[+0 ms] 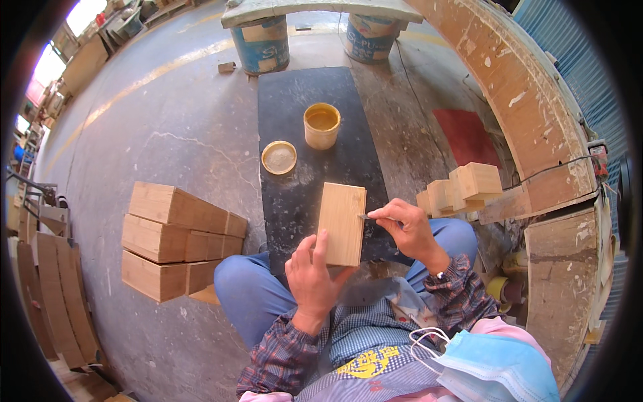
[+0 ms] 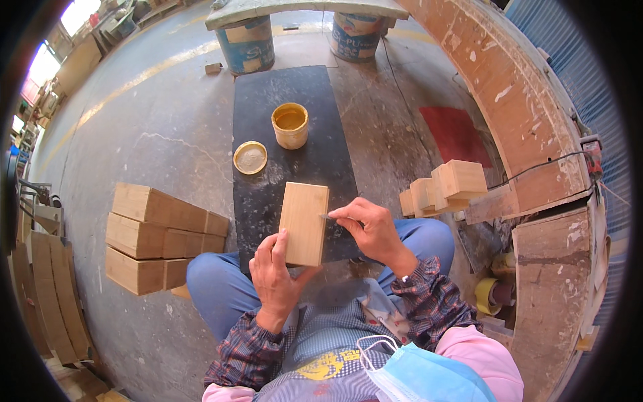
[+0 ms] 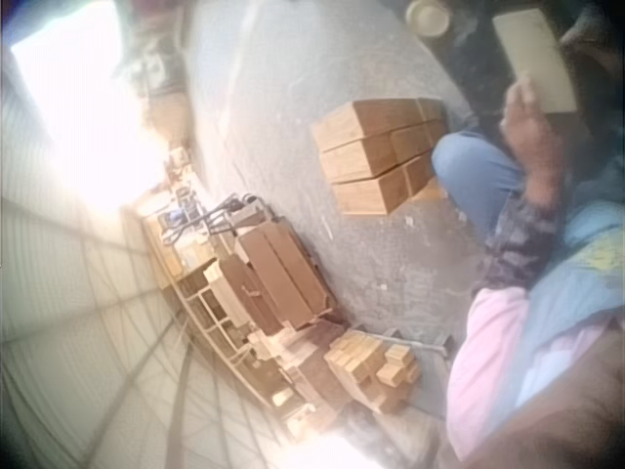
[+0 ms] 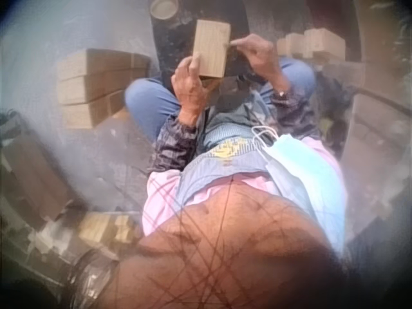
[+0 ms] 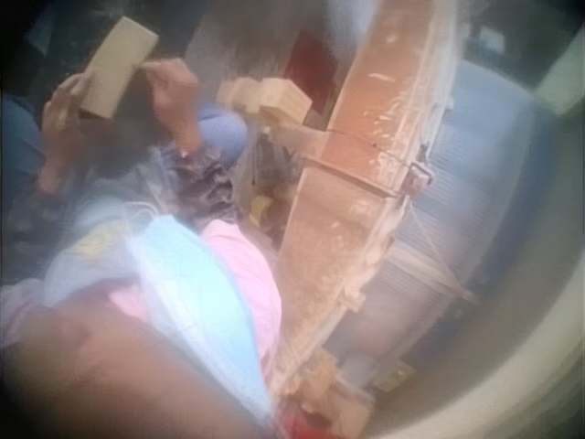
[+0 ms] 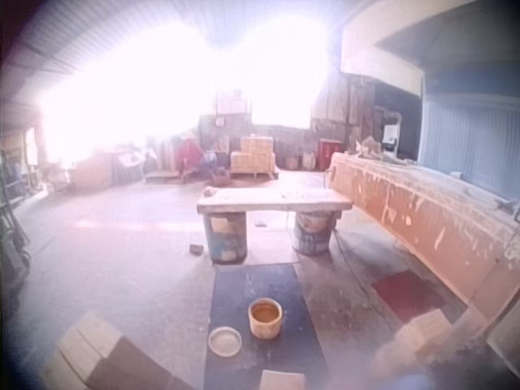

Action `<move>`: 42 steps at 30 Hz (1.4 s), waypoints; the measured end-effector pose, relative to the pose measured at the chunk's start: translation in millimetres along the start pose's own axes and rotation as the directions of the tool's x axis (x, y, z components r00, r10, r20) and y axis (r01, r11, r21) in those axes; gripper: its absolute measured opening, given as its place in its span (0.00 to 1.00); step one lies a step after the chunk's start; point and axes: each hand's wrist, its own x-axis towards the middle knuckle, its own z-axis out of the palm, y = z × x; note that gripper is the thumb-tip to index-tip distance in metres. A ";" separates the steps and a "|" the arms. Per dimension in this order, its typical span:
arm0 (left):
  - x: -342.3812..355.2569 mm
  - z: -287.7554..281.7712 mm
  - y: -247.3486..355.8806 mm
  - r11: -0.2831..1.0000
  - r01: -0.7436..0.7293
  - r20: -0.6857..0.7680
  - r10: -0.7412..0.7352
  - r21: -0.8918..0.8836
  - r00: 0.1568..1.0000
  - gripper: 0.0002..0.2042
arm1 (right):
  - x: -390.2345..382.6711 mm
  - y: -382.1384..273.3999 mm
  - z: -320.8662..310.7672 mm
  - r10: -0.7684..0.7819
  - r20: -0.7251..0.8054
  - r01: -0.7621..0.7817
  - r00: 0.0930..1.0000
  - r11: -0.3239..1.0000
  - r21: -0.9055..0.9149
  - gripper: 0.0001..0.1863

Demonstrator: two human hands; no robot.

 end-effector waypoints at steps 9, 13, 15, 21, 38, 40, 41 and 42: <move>42.7 -16.5 -1.2 0.991 -0.121 0.172 0.128 -0.053 0.977 0.55 | 107.6 2.7 -20.3 -0.101 -0.107 0.081 0.989 0.982 -0.171 0.05; 42.0 -9.7 -2.1 0.989 -0.138 0.193 0.144 -0.046 0.971 0.55 | 189.1 18.8 -6.0 -0.250 0.035 0.226 0.968 0.793 -0.565 0.06; 40.1 -7.1 -3.0 0.991 -0.117 0.181 0.125 -0.058 0.975 0.55 | 217.6 26.4 6.2 -0.235 0.116 0.249 0.965 0.687 -0.682 0.06; 41.3 -3.5 -2.3 0.990 -0.108 0.156 0.122 -0.096 0.980 0.55 | 261.4 38.2 37.0 0.009 0.308 0.264 0.951 0.492 -0.829 0.08; 42.5 -4.5 0.9 0.986 -0.084 0.167 0.107 -0.141 0.980 0.53 | 265.9 24.7 32.5 0.208 0.273 0.022 0.939 0.758 -0.652 0.10; 42.6 -3.8 1.3 0.985 -0.082 0.157 0.105 -0.150 0.982 0.53 | 261.2 26.2 36.9 0.216 0.268 0.028 0.939 0.728 -0.685 0.11; 42.9 -3.7 0.6 0.986 -0.085 0.148 0.106 -0.145 0.983 0.53 | 260.6 26.7 36.7 0.194 0.240 0.008 0.951 0.763 -0.646 0.11; 42.6 -3.5 0.6 0.986 -0.086 0.145 0.107 -0.142 0.984 0.53 | 259.0 27.4 33.9 0.187 0.214 -0.018 0.959 0.791 -0.611 0.11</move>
